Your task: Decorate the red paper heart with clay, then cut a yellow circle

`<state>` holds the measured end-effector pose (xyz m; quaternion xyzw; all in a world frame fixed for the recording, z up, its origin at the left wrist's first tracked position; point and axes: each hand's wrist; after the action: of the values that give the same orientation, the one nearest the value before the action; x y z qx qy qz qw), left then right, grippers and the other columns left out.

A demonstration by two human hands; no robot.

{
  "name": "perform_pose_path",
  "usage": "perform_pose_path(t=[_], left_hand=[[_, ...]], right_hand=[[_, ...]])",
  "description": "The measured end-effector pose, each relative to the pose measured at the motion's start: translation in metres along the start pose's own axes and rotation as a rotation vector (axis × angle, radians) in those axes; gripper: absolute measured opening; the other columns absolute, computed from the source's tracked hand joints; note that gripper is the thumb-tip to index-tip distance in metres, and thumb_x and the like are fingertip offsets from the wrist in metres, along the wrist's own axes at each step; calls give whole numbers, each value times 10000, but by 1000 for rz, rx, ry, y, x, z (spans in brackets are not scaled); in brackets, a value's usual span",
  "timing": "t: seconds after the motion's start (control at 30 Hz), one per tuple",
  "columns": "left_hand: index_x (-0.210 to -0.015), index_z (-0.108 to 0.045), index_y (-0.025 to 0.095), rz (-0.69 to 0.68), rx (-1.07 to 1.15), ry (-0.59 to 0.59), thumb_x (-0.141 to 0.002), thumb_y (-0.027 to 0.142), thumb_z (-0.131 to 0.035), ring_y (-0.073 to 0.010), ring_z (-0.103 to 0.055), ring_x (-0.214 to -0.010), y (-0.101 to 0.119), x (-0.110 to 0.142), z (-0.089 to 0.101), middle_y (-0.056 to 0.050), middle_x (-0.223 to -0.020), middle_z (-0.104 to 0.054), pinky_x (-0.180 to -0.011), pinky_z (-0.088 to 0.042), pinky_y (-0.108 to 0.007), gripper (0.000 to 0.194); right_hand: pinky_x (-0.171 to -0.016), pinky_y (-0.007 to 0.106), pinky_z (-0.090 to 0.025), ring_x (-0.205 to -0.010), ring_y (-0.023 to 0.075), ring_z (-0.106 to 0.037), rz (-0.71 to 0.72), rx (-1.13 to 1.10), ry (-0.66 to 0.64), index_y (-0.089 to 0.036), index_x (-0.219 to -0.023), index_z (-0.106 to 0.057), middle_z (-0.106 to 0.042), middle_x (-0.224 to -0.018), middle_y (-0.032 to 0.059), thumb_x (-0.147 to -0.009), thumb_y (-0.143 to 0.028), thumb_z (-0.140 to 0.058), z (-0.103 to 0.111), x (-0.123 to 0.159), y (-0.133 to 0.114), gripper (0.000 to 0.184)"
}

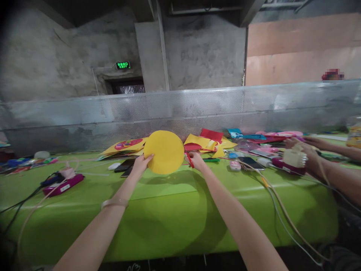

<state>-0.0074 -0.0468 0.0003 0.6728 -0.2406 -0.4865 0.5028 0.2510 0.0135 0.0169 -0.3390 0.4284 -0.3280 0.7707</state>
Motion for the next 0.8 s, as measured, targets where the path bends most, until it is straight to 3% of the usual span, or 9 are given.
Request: perform_pose_path(t=[0.6, 0.8], left_hand=[[-909, -634, 109, -1, 24, -10, -623, 416, -679, -260, -622, -877, -1, -1, 1, -147, -988, -654, -682, -508, -326, 422], [-1004, -602, 128, -33, 81, -17, -637, 406, -668, -245, -622, -891, -5, -3, 0, -131, -1022, -645, -715, -506, -335, 465]], right_hand=[[-424, 198, -461, -421, 77, -464, -14, 11, -20, -140, -617, -496, -472, -516, -20, -636, -223, -497, 1, 0, 2, 86], [-404, 192, -454, -410, 77, -468, -31, 29, -23, -143, -615, -488, -468, -507, -22, -648, -217, -521, 1, -1, 3, 87]])
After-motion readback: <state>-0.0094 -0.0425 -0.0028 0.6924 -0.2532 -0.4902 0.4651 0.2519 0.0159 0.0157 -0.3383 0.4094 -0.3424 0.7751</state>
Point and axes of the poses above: each hand's wrist, its own x-axis away from the middle knuckle, its own z-axis out of the back of the hand, y = z × x
